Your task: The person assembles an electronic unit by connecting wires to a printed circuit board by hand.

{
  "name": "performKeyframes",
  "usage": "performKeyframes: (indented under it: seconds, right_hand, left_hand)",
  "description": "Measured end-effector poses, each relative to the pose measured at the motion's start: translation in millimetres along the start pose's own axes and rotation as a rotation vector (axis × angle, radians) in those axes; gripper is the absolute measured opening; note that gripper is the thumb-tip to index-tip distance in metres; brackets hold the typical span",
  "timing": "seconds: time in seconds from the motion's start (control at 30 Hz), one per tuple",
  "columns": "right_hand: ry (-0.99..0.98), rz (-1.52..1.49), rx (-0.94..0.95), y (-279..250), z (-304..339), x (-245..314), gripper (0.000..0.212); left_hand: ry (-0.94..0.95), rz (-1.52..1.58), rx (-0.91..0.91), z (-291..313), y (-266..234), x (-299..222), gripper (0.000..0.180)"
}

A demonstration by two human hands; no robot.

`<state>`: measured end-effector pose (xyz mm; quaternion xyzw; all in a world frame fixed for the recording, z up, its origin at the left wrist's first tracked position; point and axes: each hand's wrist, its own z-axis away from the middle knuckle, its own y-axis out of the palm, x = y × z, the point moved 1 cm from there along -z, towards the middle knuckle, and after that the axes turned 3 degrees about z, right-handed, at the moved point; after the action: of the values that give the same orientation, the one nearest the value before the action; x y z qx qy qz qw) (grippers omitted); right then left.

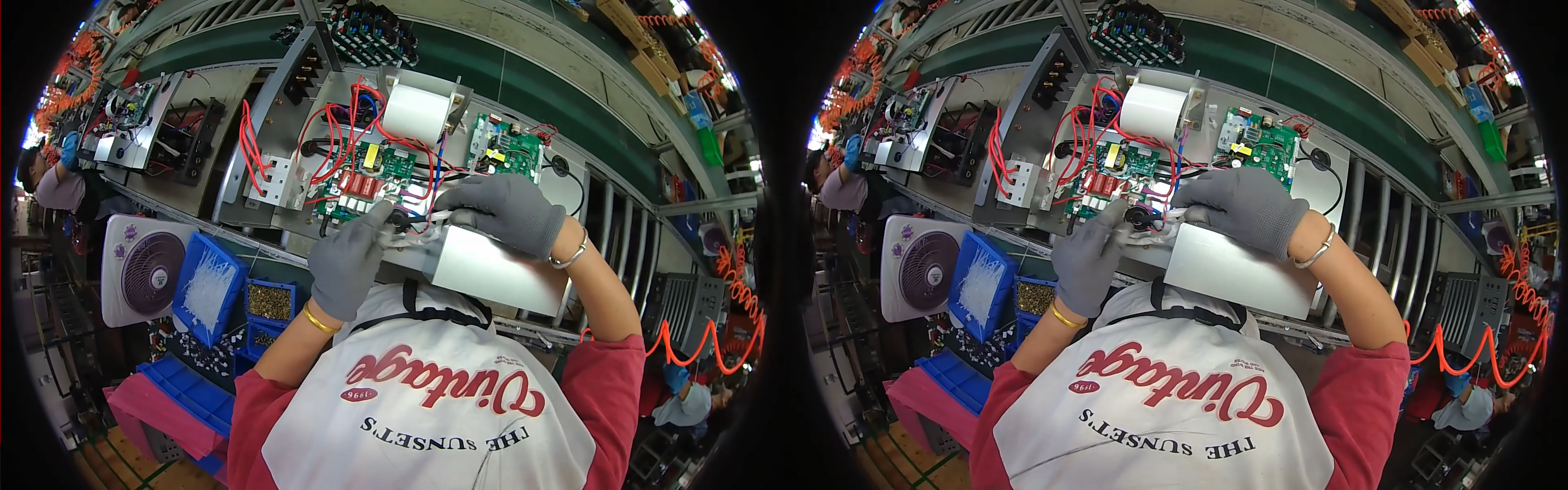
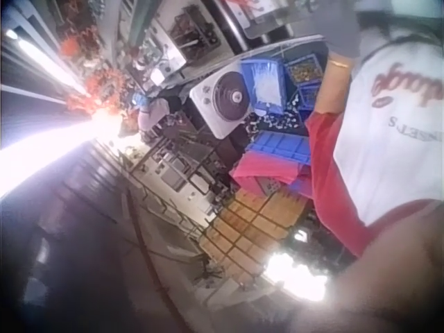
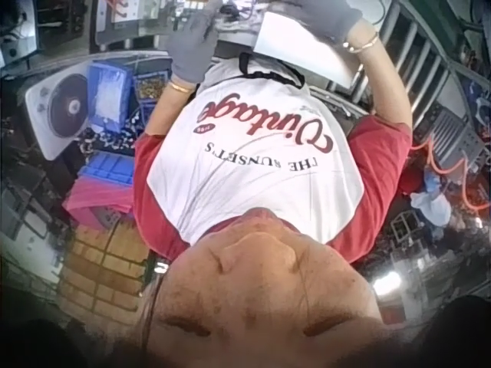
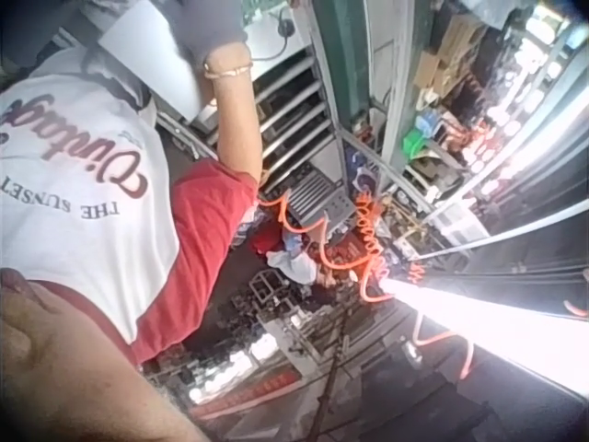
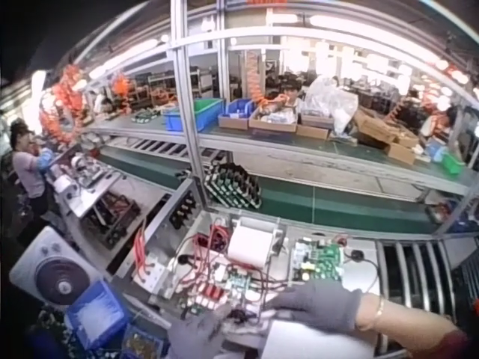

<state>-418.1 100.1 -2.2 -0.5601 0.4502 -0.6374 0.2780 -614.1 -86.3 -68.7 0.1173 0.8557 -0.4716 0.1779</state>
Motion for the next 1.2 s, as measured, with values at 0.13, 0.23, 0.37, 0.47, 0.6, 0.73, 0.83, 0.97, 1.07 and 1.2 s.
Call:
performKeyframes:
  seconds: [0.13,0.23,0.37,0.47,0.6,0.73,0.83,0.97,1.07,1.2]
  right_hand:
    - [0.029,-0.073,-0.014,6.1,2.1,1.8,0.034]
    - [0.051,-0.096,0.008,6.3,3.3,3.7,0.038]
    - [0.022,-0.115,-0.012,-1.0,-0.2,6.9,0.035]
    - [0.021,0.006,-0.118,-7.0,-6.0,16.6,0.027]
    - [0.006,0.335,-0.358,2.4,-34.6,52.2,0.028]
    - [0.230,0.523,-0.039,18.8,-76.1,81.0,0.042]
    - [0.324,0.554,-0.015,31.9,-85.9,80.4,0.044]
    - [0.360,0.561,-0.239,30.6,-78.6,81.9,0.034]
    - [0.422,0.547,-0.338,27.0,-67.9,79.2,0.027]
    - [0.539,0.452,-0.394,27.2,-61.3,73.2,0.020]
  left_hand:
    - [-0.030,0.419,-0.058,6.0,13.5,-10.4,0.042]
    - [-0.063,0.386,-0.033,8.2,18.9,-14.1,0.039]
    - [0.004,0.416,-0.041,-6.8,-9.1,-11.2,0.036]
    - [0.206,0.027,-0.200,-32.5,-66.4,0.1,0.032]
    - [0.071,0.008,-0.310,-86.9,-107.4,15.2,0.036]
    - [0.381,-0.216,-0.081,-119.5,-88.6,28.8,0.059]
    - [0.020,-0.516,0.556,-147.1,-70.9,17.5,0.083]
    - [0.045,-0.466,0.642,-168.3,-57.2,41.3,0.088]
    - [0.093,-0.369,0.631,-181.8,-63.5,55.9,0.079]
    - [0.096,-0.206,0.668,-188.9,-72.9,63.0,0.090]
